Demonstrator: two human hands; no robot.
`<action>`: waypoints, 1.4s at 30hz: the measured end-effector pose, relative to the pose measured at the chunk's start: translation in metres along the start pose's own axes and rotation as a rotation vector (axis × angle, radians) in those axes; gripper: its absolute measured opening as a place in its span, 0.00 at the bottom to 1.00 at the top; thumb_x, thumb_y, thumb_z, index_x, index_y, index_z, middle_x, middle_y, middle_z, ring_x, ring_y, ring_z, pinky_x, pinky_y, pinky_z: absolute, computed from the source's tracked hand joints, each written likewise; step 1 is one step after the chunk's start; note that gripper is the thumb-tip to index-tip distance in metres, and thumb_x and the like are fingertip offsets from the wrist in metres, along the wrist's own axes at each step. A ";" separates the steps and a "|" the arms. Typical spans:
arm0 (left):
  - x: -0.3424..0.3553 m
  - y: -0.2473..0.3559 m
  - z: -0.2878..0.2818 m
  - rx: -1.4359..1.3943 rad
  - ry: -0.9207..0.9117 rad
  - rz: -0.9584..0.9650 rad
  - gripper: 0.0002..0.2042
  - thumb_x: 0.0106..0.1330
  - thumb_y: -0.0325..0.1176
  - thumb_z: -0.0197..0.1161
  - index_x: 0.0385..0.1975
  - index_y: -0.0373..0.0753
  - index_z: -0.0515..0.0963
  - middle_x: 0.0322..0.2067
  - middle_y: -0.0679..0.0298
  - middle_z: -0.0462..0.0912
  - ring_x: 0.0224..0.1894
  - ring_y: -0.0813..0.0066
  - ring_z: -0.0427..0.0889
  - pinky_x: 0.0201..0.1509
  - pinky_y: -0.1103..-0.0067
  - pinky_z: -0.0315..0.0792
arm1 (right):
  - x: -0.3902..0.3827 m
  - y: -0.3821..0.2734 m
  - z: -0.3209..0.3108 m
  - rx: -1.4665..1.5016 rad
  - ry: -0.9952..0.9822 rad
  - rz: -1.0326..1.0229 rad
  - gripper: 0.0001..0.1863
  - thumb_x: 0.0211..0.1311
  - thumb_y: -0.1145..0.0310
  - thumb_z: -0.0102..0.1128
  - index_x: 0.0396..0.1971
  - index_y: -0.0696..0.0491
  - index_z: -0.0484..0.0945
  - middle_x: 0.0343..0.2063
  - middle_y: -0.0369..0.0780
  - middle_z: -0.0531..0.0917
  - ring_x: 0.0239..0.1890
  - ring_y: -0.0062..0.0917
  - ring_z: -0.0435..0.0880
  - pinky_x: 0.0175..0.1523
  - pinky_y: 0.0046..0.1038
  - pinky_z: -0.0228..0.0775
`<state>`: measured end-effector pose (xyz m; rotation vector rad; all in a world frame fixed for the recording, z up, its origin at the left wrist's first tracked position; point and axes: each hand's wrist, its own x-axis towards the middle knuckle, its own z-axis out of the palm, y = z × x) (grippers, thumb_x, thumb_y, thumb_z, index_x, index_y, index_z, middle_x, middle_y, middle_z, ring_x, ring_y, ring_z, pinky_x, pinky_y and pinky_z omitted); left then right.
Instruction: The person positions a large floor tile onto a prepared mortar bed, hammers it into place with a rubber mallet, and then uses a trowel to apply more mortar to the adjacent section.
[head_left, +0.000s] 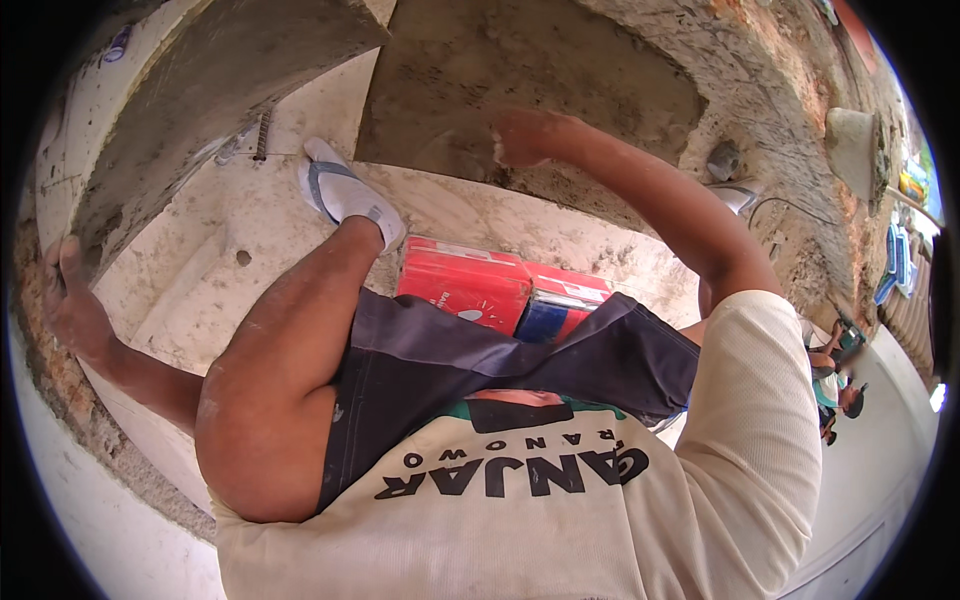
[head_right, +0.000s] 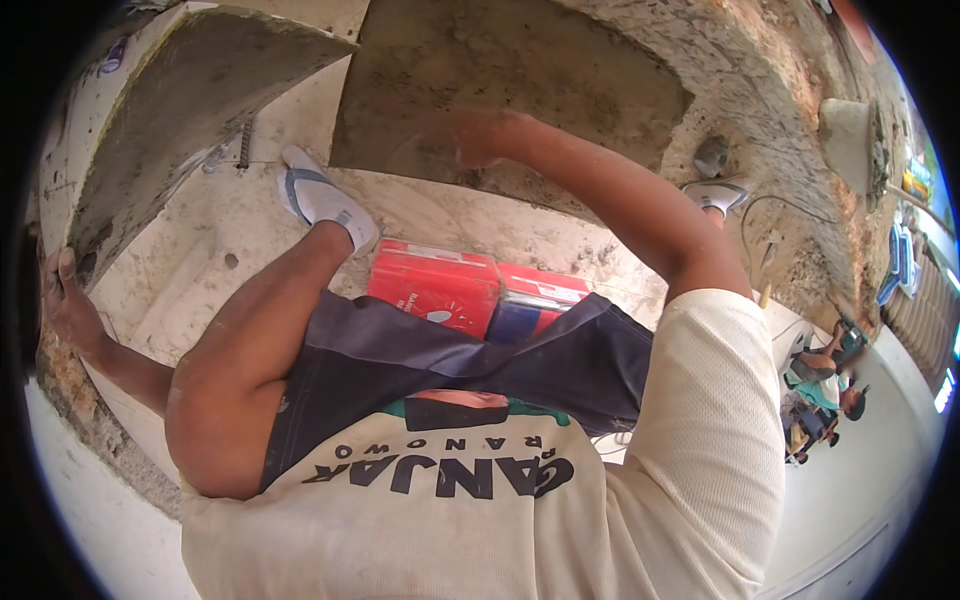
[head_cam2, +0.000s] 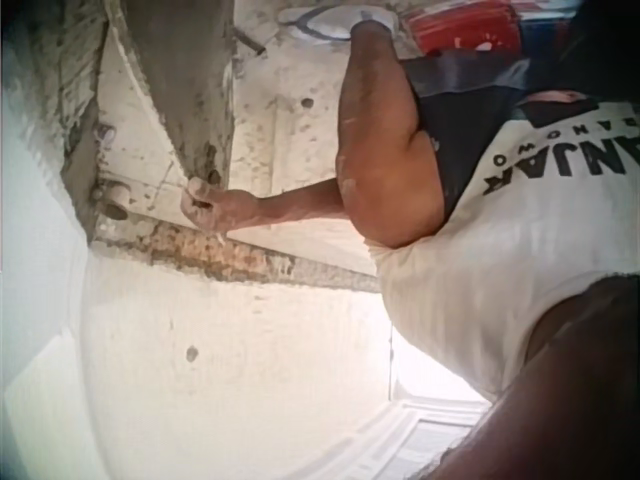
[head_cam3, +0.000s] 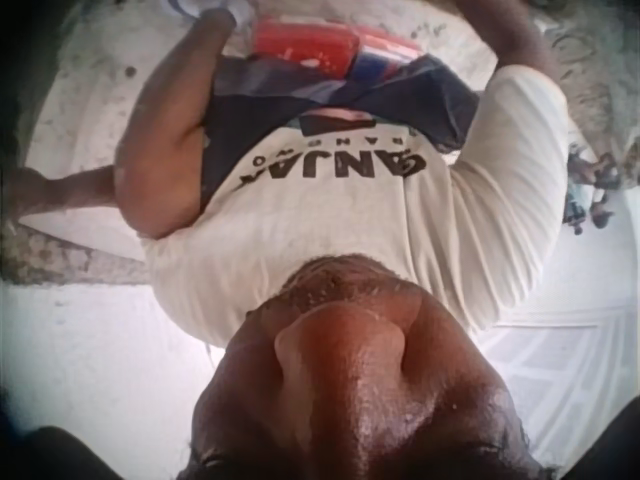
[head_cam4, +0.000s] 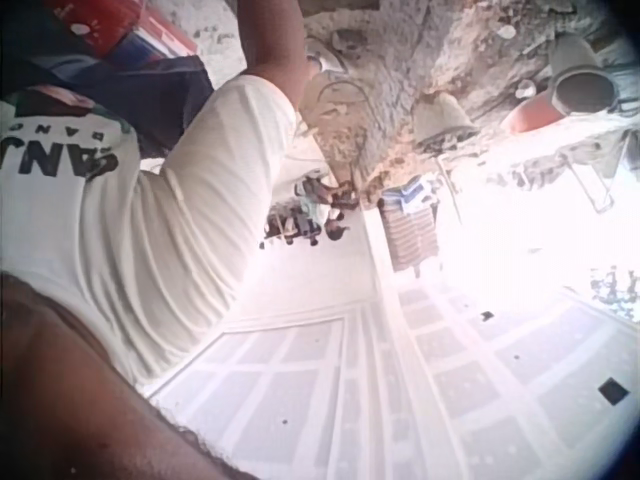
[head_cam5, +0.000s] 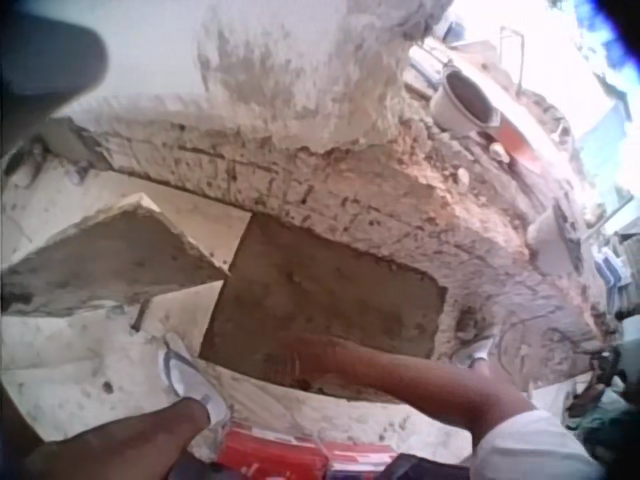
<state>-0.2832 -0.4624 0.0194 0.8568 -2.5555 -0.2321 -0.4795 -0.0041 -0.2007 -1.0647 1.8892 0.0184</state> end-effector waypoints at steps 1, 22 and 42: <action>0.002 0.002 0.005 -0.005 -0.005 0.006 0.29 0.61 0.61 0.58 0.37 0.33 0.79 0.32 0.58 0.79 0.35 0.66 0.75 0.42 0.71 0.68 | -0.016 0.010 0.006 0.040 0.011 0.056 0.17 0.59 0.59 0.52 0.37 0.58 0.81 0.39 0.50 0.83 0.45 0.44 0.81 0.51 0.41 0.73; 0.003 0.012 0.004 -0.142 0.021 0.233 0.38 0.58 0.69 0.55 0.28 0.28 0.78 0.24 0.53 0.75 0.27 0.59 0.72 0.33 0.64 0.68 | -0.225 0.195 0.169 -0.028 -0.116 0.359 0.15 0.53 0.58 0.57 0.33 0.54 0.80 0.27 0.50 0.82 0.33 0.46 0.82 0.37 0.43 0.75; 0.002 -0.003 0.001 -0.055 -0.037 0.046 0.28 0.61 0.58 0.59 0.39 0.34 0.80 0.35 0.58 0.81 0.38 0.66 0.76 0.47 0.72 0.69 | -0.186 0.096 0.097 0.252 0.255 0.442 0.16 0.62 0.56 0.55 0.39 0.54 0.73 0.32 0.53 0.80 0.38 0.50 0.79 0.42 0.45 0.69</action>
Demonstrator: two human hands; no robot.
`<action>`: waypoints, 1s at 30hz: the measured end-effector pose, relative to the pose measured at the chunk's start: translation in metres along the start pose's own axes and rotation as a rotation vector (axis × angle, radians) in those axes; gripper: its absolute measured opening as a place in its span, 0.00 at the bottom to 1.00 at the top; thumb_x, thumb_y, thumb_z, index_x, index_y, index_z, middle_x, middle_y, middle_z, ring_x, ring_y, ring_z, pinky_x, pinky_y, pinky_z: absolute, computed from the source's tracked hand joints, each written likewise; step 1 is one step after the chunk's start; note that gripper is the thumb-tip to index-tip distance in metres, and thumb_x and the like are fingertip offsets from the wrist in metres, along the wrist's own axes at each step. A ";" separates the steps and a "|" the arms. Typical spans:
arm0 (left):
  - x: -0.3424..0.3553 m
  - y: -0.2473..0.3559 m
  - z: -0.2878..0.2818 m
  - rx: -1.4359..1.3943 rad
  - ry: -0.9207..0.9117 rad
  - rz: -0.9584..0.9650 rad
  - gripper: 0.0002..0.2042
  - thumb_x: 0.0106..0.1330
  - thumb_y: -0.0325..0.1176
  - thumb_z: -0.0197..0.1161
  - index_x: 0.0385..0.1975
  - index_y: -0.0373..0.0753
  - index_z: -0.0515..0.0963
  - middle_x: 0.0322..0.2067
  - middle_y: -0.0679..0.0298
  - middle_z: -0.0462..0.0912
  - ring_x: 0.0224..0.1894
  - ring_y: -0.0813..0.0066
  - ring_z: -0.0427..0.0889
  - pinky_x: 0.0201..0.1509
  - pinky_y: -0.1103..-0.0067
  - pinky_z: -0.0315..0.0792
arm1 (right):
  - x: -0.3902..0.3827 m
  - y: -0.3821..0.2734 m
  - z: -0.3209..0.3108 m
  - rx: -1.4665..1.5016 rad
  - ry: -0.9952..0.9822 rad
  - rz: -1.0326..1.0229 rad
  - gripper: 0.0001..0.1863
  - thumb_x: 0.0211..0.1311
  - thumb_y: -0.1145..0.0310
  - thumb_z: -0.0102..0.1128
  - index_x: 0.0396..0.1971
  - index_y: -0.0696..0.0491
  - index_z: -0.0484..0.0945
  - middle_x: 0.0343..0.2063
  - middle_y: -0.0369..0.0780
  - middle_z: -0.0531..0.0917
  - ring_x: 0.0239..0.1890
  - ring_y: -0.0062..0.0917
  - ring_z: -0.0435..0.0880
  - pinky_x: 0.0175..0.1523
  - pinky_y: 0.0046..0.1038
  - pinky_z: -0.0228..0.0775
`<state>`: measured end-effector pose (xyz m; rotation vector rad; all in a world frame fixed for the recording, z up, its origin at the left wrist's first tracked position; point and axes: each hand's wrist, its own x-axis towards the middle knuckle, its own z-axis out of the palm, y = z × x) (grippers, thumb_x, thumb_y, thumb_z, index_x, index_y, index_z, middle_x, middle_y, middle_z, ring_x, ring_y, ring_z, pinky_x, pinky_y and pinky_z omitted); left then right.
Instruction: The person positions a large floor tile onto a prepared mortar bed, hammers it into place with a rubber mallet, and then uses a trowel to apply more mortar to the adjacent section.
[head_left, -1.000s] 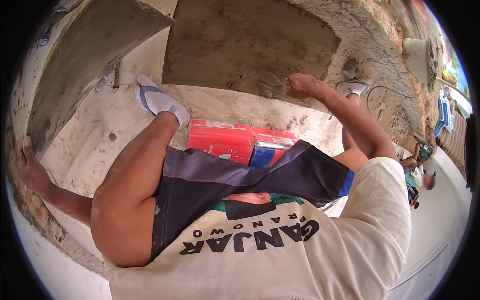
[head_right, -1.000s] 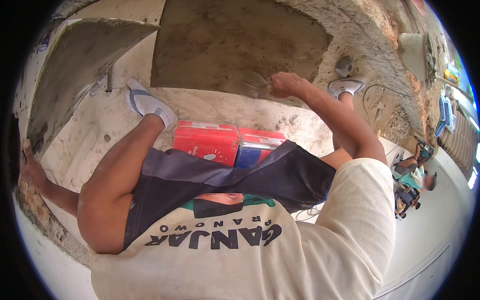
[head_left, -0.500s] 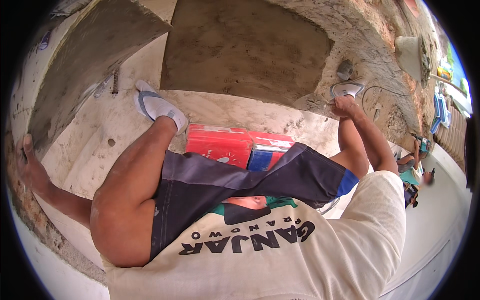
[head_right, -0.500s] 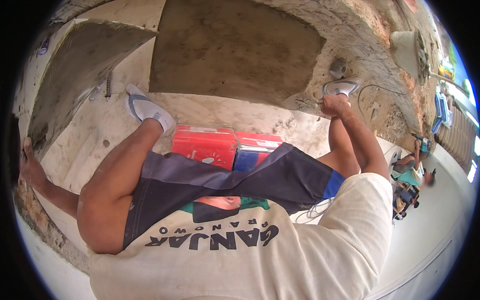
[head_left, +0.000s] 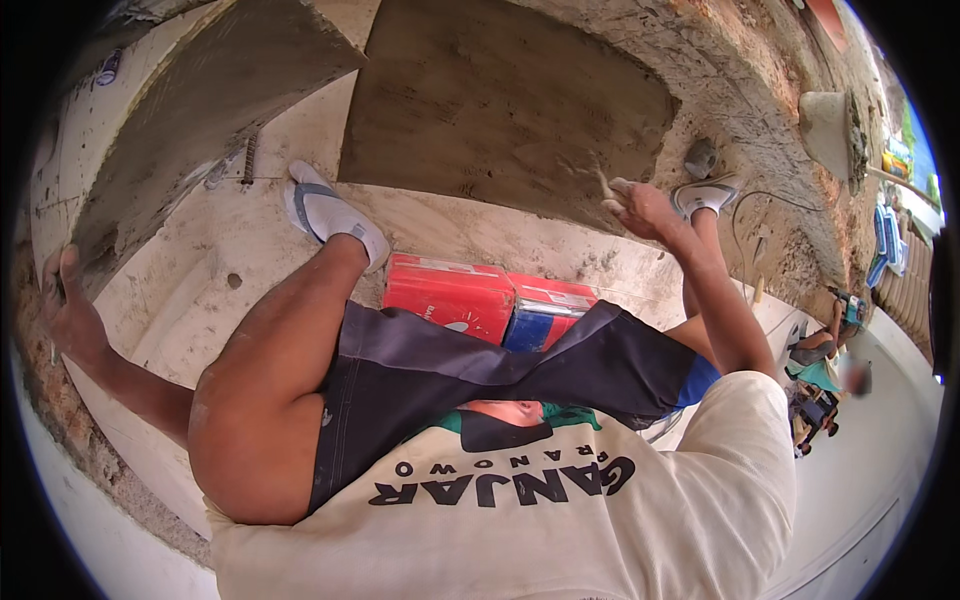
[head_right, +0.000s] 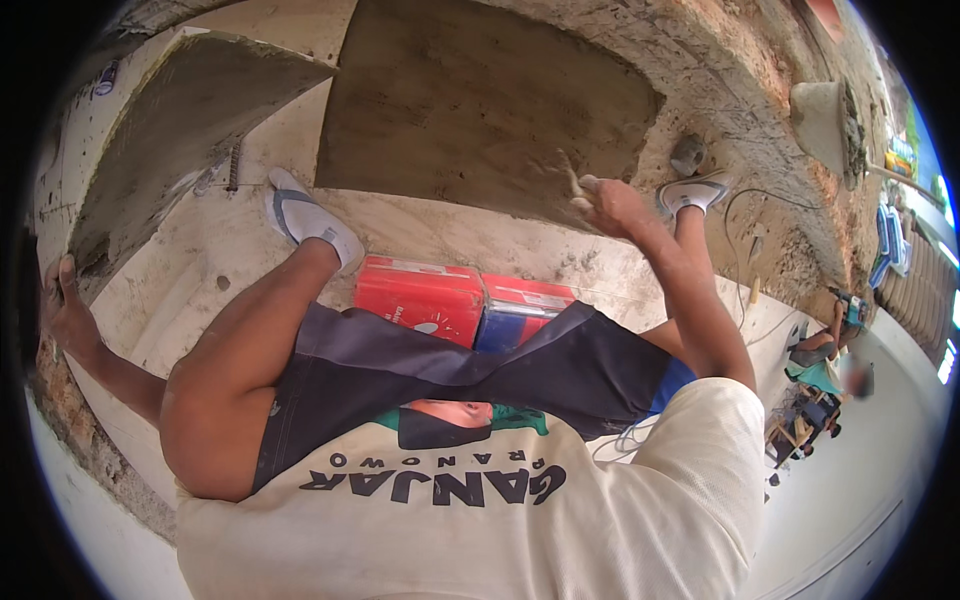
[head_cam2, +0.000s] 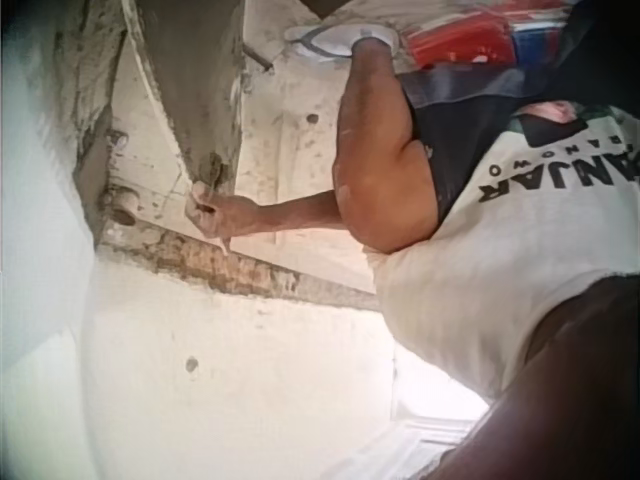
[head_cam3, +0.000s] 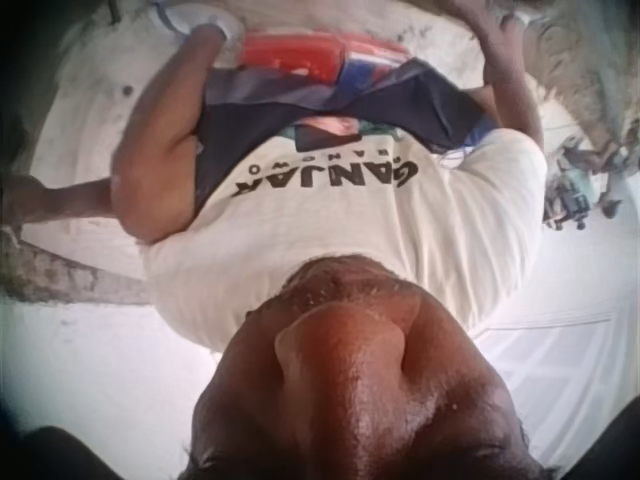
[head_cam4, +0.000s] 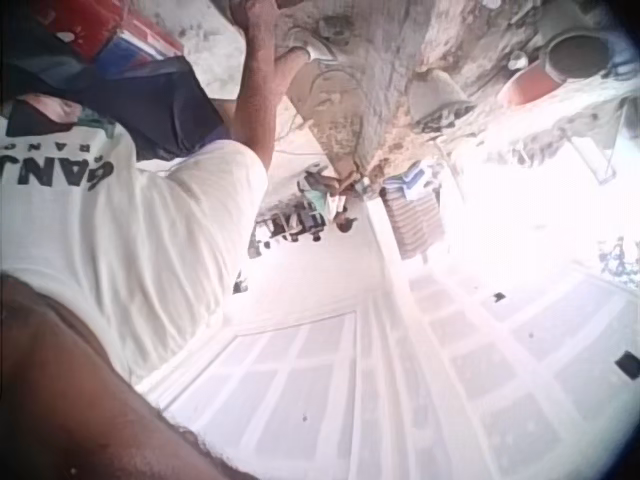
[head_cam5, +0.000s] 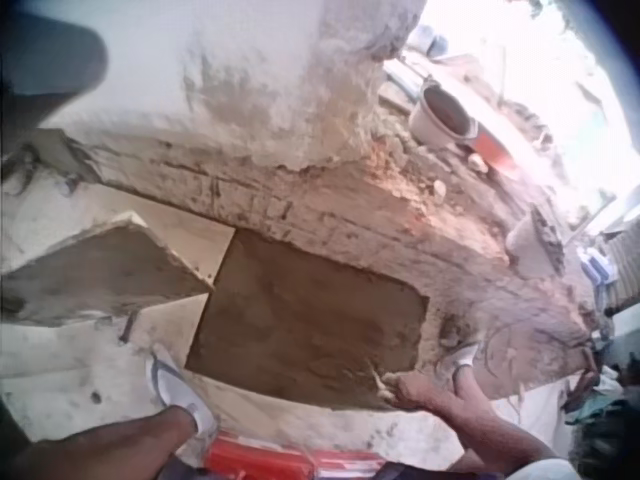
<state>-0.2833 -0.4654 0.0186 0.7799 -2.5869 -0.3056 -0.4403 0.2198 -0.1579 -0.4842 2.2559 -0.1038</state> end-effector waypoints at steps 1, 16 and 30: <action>0.000 -0.004 0.002 0.002 -0.011 -0.013 0.27 0.61 0.58 0.60 0.40 0.34 0.80 0.36 0.58 0.81 0.39 0.66 0.77 0.47 0.72 0.69 | 0.009 -0.031 0.006 0.064 0.008 -0.009 0.16 0.62 0.56 0.55 0.39 0.54 0.73 0.32 0.53 0.80 0.39 0.50 0.78 0.43 0.45 0.69; -0.007 0.010 0.003 -0.086 0.051 0.062 0.33 0.60 0.65 0.56 0.32 0.31 0.80 0.27 0.53 0.78 0.29 0.62 0.74 0.35 0.66 0.69 | 0.144 -0.335 0.128 0.934 0.336 0.094 0.21 0.60 0.60 0.58 0.37 0.67 0.72 0.31 0.60 0.80 0.40 0.54 0.80 0.44 0.44 0.73; -0.010 0.019 0.000 -0.052 0.037 0.003 0.25 0.62 0.56 0.60 0.36 0.34 0.80 0.32 0.60 0.80 0.35 0.69 0.76 0.42 0.73 0.70 | 0.147 -0.307 0.132 0.794 0.333 0.256 0.23 0.63 0.59 0.52 0.48 0.63 0.65 0.37 0.59 0.80 0.44 0.54 0.79 0.50 0.46 0.70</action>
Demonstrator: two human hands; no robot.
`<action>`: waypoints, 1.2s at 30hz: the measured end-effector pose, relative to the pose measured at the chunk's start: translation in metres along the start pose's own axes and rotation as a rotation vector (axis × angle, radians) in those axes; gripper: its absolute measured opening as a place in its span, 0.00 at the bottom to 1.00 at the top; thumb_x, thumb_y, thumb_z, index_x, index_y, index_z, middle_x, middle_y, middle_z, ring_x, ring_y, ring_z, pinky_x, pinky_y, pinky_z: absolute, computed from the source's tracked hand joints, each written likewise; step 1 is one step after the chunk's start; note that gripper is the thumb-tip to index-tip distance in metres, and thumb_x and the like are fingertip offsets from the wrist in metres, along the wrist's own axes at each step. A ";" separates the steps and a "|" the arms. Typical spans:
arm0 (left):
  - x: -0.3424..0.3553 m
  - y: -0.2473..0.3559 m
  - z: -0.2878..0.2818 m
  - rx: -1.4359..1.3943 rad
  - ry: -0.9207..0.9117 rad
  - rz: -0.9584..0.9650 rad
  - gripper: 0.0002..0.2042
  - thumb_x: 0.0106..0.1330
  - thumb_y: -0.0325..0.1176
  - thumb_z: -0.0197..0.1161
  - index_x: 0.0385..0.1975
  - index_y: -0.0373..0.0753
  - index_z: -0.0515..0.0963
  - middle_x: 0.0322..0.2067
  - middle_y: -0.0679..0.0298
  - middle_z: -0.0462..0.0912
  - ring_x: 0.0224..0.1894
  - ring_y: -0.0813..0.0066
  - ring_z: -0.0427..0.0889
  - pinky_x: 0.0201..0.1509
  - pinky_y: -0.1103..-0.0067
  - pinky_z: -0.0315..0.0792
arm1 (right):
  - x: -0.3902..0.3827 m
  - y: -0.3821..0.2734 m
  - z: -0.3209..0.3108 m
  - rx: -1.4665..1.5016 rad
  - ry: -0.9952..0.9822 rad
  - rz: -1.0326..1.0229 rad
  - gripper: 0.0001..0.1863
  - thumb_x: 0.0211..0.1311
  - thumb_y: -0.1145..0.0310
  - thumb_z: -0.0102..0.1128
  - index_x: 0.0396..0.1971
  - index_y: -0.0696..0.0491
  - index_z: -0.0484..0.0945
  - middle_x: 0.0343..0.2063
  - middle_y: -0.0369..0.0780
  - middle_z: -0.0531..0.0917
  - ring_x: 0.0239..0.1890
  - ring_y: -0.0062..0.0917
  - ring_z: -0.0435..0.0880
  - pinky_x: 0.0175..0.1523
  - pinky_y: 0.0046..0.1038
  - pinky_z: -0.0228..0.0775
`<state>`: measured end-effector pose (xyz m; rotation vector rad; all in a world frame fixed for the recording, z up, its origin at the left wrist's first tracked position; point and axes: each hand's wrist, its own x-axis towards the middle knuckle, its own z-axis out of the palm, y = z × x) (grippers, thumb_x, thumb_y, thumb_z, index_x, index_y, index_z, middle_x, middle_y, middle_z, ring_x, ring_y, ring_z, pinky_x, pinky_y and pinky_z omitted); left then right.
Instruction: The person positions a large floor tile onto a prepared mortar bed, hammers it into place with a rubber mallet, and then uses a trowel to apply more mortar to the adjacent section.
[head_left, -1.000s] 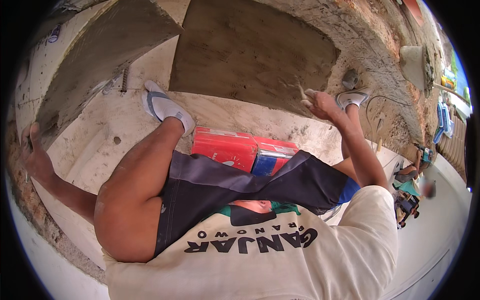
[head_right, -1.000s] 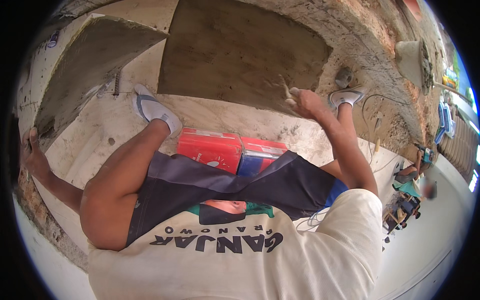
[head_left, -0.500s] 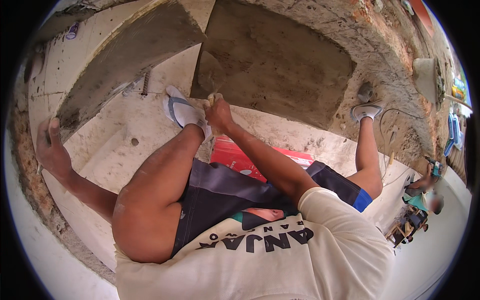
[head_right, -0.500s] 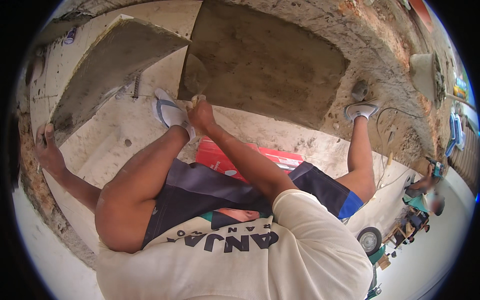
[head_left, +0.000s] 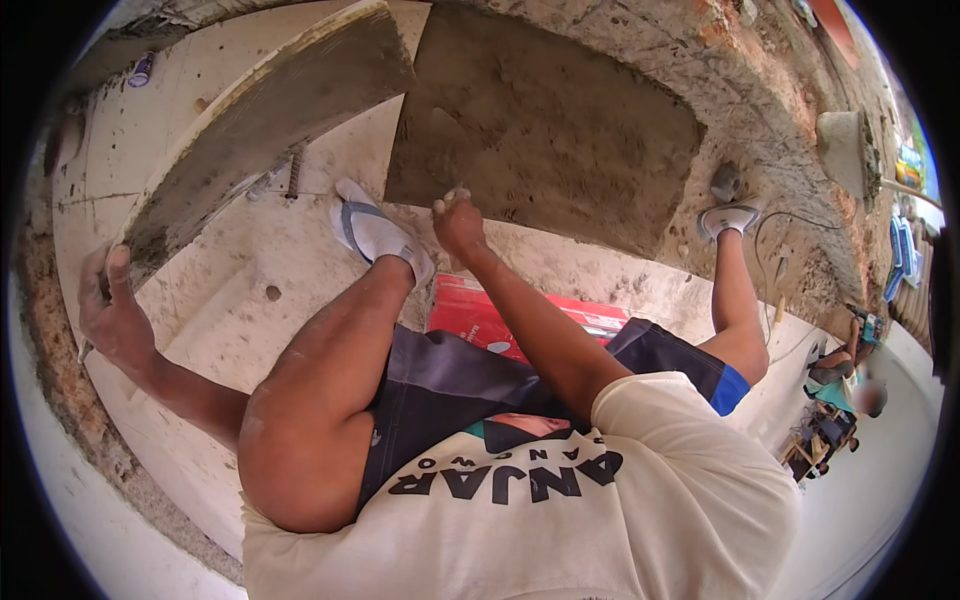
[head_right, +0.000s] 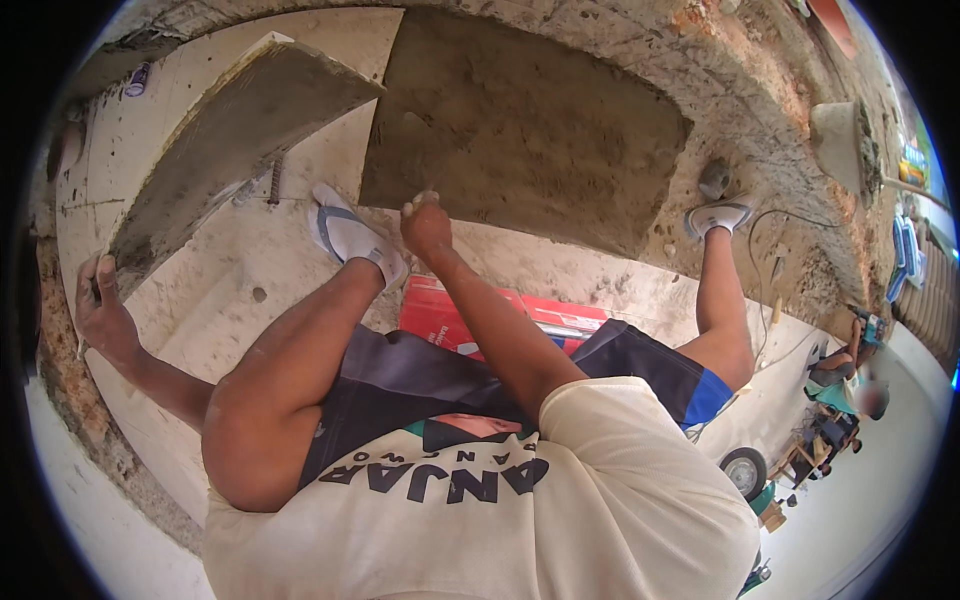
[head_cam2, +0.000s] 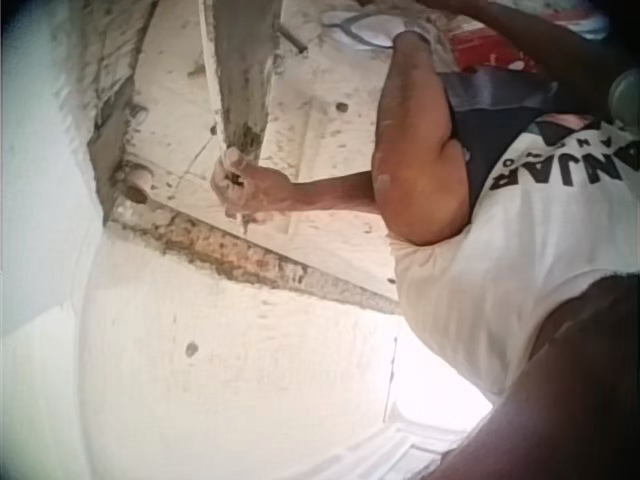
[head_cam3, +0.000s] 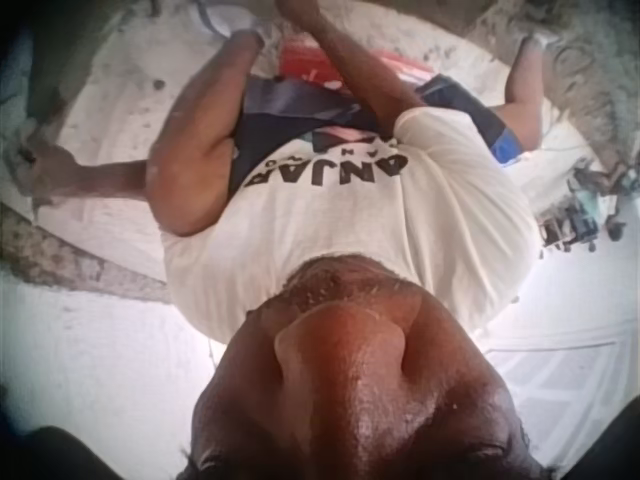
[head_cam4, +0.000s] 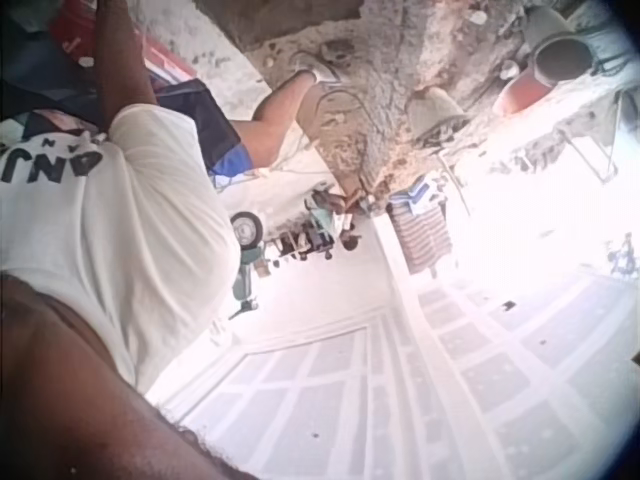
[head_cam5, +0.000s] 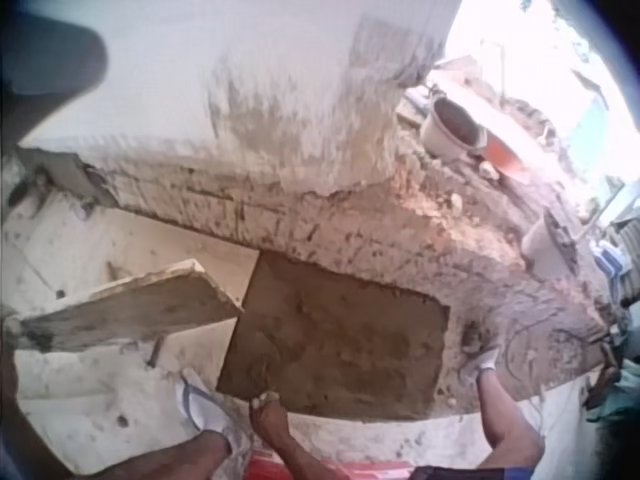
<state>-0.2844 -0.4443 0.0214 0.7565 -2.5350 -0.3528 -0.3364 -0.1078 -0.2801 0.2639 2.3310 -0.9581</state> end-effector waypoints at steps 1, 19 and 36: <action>0.000 0.000 -0.002 0.002 0.001 0.000 0.24 0.62 0.55 0.60 0.37 0.35 0.80 0.33 0.60 0.80 0.35 0.69 0.77 0.42 0.74 0.70 | -0.003 0.005 -0.008 -0.001 0.005 0.015 0.23 0.63 0.59 0.52 0.49 0.63 0.64 0.37 0.59 0.80 0.44 0.54 0.78 0.50 0.46 0.70; 0.002 0.000 0.001 -0.028 -0.014 0.017 0.16 0.63 0.43 0.64 0.37 0.34 0.80 0.33 0.65 0.80 0.37 0.76 0.76 0.42 0.80 0.71 | 0.067 0.020 -0.064 -0.092 0.109 -0.019 0.22 0.61 0.55 0.55 0.43 0.60 0.74 0.40 0.55 0.81 0.46 0.51 0.78 0.50 0.43 0.71; 0.003 0.000 0.008 -0.133 -0.021 -0.061 0.17 0.63 0.44 0.64 0.37 0.33 0.79 0.34 0.64 0.79 0.38 0.75 0.76 0.44 0.79 0.71 | 0.140 -0.045 -0.094 -0.224 0.072 -0.124 0.26 0.62 0.52 0.54 0.42 0.64 0.74 0.38 0.56 0.81 0.45 0.46 0.81 0.47 0.42 0.73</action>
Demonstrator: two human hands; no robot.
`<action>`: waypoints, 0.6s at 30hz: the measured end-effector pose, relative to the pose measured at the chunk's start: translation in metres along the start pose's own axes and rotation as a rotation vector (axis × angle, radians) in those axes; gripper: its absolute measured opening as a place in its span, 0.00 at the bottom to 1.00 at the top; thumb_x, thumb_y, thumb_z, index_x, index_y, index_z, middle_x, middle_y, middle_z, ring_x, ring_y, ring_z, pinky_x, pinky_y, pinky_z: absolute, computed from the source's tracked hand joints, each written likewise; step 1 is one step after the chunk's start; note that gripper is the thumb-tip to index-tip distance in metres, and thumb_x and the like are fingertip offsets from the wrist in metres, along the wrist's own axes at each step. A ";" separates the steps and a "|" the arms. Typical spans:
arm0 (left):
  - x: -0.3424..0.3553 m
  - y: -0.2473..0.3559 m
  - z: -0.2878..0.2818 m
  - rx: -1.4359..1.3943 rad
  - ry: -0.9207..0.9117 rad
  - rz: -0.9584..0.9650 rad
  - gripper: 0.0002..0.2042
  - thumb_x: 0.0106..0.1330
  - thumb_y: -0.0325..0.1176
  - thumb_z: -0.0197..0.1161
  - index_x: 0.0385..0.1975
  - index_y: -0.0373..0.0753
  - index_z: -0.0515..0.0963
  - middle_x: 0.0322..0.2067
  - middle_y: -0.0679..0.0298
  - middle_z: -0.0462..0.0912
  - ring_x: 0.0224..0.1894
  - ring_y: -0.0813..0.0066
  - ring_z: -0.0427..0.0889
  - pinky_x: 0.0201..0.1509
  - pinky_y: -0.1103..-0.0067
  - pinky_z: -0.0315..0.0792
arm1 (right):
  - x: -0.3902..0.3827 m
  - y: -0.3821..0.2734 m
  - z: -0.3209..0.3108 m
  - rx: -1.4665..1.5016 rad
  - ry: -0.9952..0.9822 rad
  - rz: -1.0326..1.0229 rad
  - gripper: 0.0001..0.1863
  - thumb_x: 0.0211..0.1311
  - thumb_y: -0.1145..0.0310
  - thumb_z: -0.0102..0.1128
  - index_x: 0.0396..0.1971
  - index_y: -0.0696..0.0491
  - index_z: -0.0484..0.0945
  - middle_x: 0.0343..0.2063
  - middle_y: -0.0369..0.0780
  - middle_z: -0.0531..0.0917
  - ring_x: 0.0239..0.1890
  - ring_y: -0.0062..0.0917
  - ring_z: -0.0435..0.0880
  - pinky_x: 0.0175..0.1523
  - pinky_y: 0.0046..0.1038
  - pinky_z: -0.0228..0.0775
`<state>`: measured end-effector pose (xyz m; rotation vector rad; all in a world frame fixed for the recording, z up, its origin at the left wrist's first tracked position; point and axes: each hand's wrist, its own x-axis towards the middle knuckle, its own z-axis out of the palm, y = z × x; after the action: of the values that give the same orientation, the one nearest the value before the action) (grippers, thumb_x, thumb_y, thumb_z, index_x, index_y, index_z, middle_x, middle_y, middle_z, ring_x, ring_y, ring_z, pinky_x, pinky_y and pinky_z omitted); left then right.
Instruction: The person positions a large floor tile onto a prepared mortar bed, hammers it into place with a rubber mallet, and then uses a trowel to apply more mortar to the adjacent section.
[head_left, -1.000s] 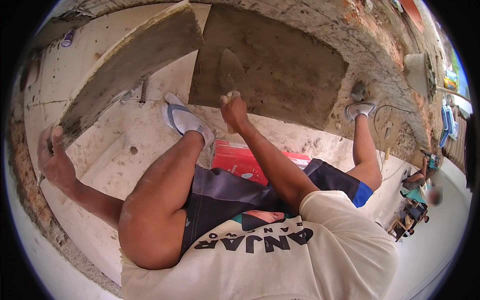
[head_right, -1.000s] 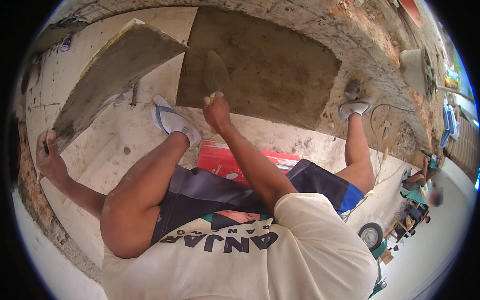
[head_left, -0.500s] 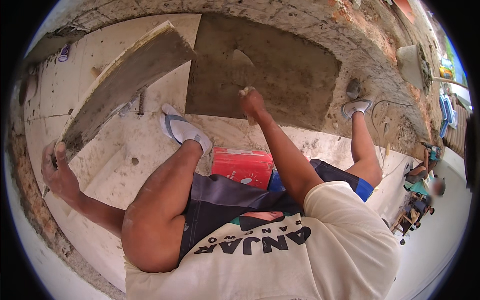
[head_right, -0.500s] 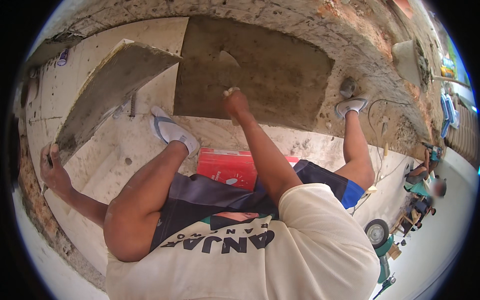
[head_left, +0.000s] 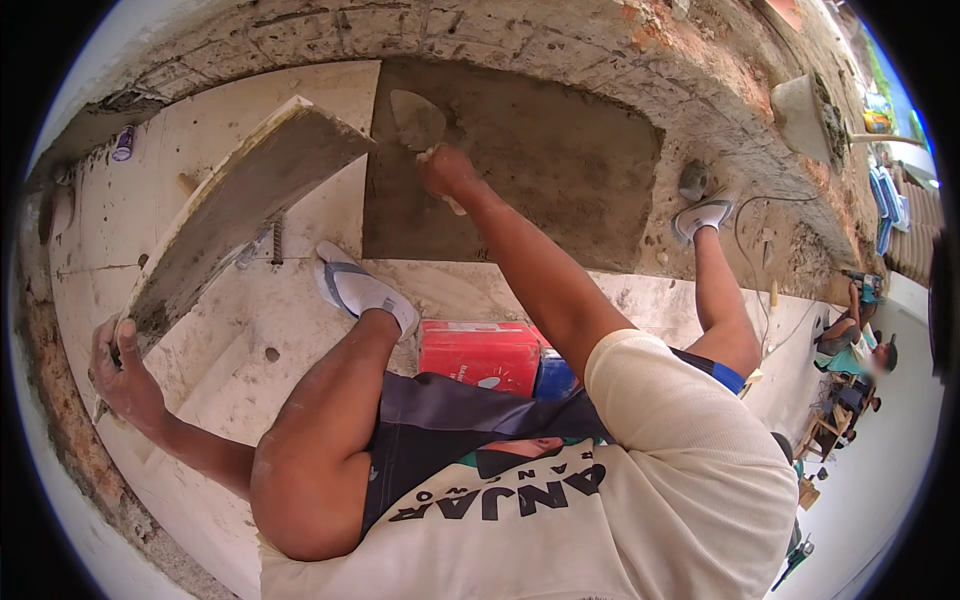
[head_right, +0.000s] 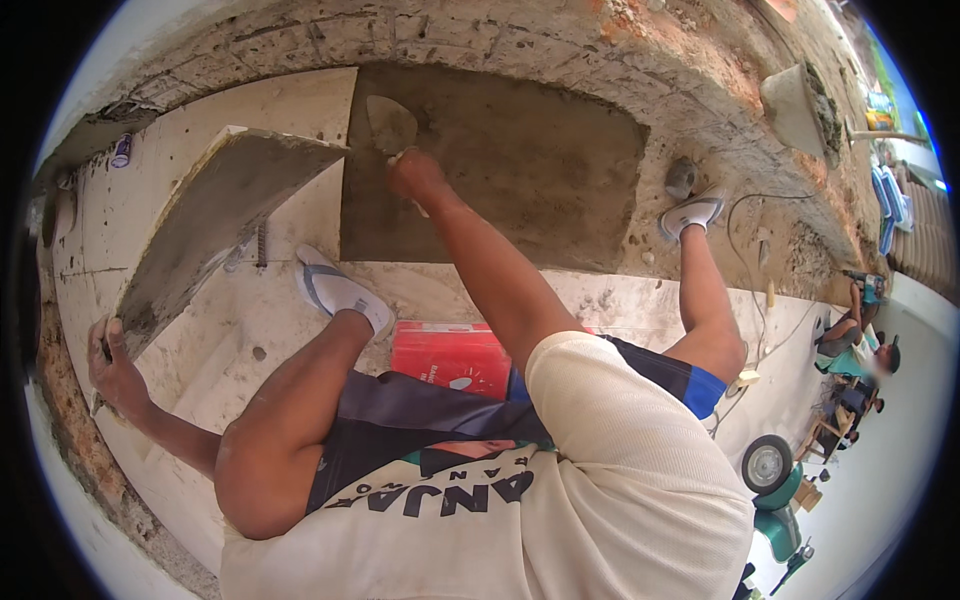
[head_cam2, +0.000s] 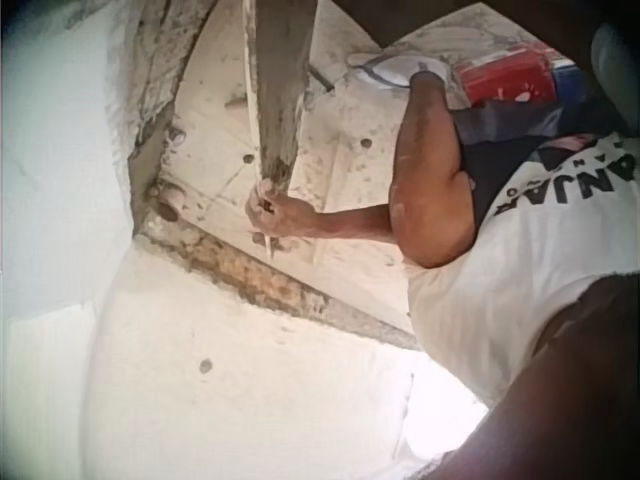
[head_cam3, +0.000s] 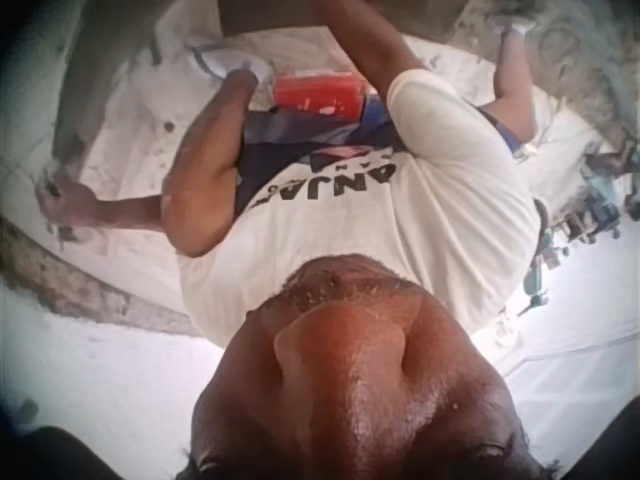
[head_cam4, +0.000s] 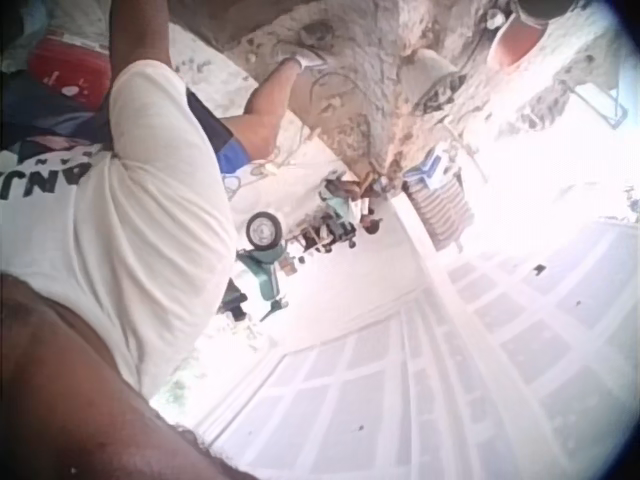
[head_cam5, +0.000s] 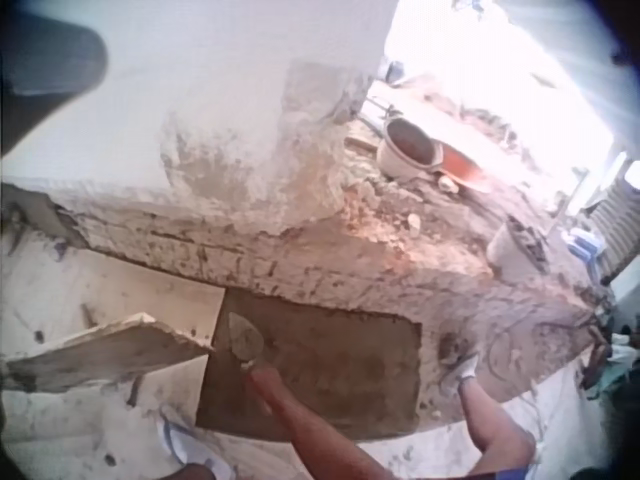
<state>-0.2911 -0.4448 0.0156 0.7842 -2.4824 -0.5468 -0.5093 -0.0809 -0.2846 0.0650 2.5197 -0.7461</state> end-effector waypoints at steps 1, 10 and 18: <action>0.002 -0.003 0.004 -0.040 0.002 0.016 0.17 0.64 0.44 0.64 0.37 0.33 0.79 0.34 0.64 0.79 0.38 0.75 0.76 0.43 0.79 0.71 | 0.006 0.013 0.002 -0.092 0.059 -0.023 0.26 0.62 0.52 0.54 0.42 0.65 0.74 0.37 0.57 0.81 0.44 0.45 0.82 0.46 0.42 0.73; 0.000 0.002 0.000 0.007 -0.007 0.067 0.15 0.64 0.42 0.63 0.36 0.33 0.79 0.33 0.65 0.79 0.37 0.75 0.74 0.44 0.78 0.70 | -0.020 0.074 -0.049 0.182 0.110 0.147 0.25 0.63 0.53 0.52 0.44 0.63 0.74 0.42 0.57 0.80 0.47 0.50 0.78 0.49 0.42 0.71; 0.005 0.004 0.002 0.044 -0.033 0.083 0.14 0.65 0.42 0.63 0.36 0.35 0.79 0.35 0.64 0.79 0.38 0.73 0.75 0.46 0.77 0.70 | 0.059 0.002 -0.007 0.034 0.008 -0.173 0.27 0.64 0.49 0.51 0.41 0.63 0.77 0.31 0.55 0.82 0.41 0.45 0.81 0.46 0.41 0.72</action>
<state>-0.2977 -0.4439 0.0173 0.6896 -2.5524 -0.4809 -0.5633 -0.0811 -0.3096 -0.1408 2.5433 -0.8584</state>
